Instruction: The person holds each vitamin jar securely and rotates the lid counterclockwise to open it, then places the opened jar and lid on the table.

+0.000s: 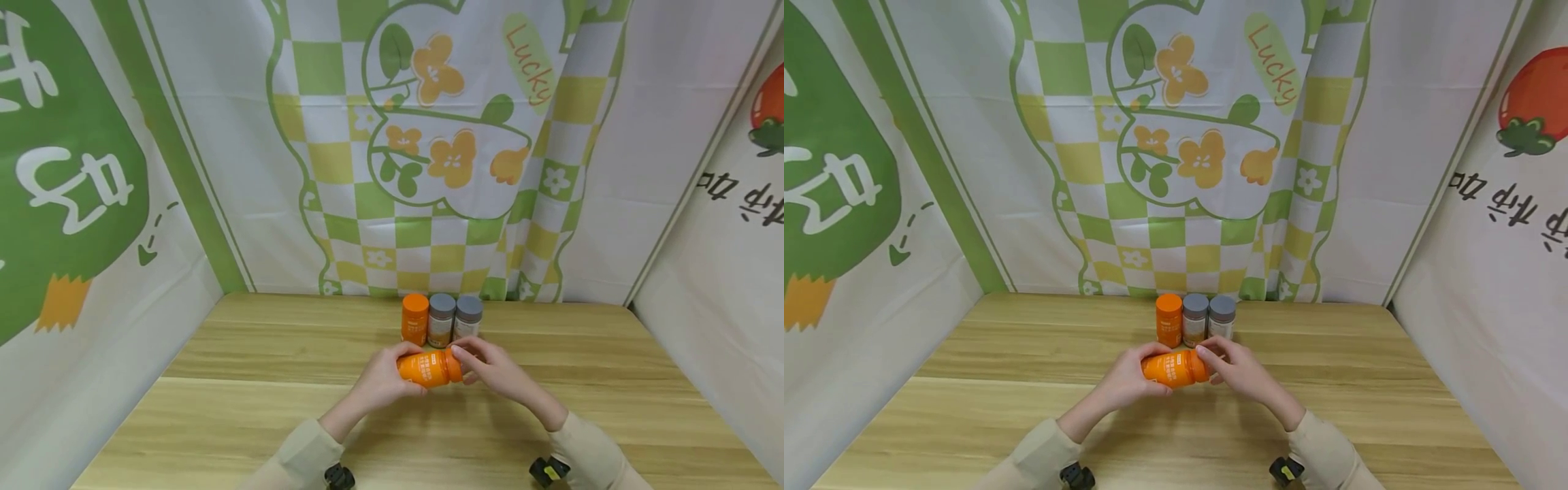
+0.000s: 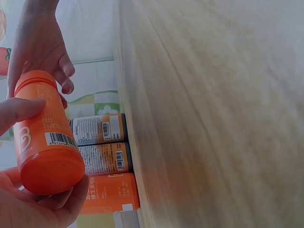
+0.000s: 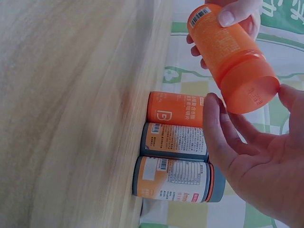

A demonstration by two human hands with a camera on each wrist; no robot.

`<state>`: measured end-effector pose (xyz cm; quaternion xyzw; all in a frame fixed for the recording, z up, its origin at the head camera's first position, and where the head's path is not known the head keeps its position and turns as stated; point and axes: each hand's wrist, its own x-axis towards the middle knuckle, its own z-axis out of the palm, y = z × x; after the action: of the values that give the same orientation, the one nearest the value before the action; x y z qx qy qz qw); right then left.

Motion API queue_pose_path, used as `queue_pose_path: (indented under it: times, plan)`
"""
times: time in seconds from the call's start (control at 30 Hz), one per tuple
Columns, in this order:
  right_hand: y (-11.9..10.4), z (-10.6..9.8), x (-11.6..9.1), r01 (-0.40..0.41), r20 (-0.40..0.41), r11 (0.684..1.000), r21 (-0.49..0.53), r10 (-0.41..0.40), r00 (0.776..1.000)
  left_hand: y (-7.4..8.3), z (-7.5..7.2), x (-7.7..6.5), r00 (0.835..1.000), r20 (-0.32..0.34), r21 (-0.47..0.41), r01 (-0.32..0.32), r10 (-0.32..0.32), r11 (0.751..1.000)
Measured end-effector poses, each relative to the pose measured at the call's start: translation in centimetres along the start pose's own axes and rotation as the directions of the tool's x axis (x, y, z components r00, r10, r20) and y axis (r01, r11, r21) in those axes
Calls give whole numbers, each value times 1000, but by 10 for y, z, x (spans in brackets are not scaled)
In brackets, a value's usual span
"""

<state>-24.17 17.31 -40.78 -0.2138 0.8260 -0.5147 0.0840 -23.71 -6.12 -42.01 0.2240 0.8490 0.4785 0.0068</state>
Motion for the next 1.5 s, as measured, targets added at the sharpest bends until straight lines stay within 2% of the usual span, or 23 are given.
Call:
queue_pose_path:
  times: [0.17, 0.43, 0.87, 1.0, 1.23, 1.5]
  plan:
    - [1, 0, 0, -47, 13, 998, 33, 47, 999, -1, 1, 0, 1000, 5, 2, 6, -6, 1000]
    - [-3, -4, -2, -67, 43, 994, 84, 64, 997, -3, 2, 1, 1000, 3, -3, 7, -7, 1000]
    - [-1, -4, -1, -42, 50, 998, 42, 40, 998, -3, 1, 0, 1000, 8, -15, 14, -14, 1000]
    - [0, -5, -1, -9, 49, 1000, 12, 8, 999, -2, 0, 0, 1000, 9, -10, 9, -9, 1000]
    - [-1, -7, -2, 113, 40, 986, -124, -109, 993, 0, -1, 0, 1000, 14, -4, 10, -10, 1000]
    - [0, -8, -3, 190, 64, 979, -74, -185, 981, 0, -1, 0, 1000, 20, -18, 15, -15, 1000]
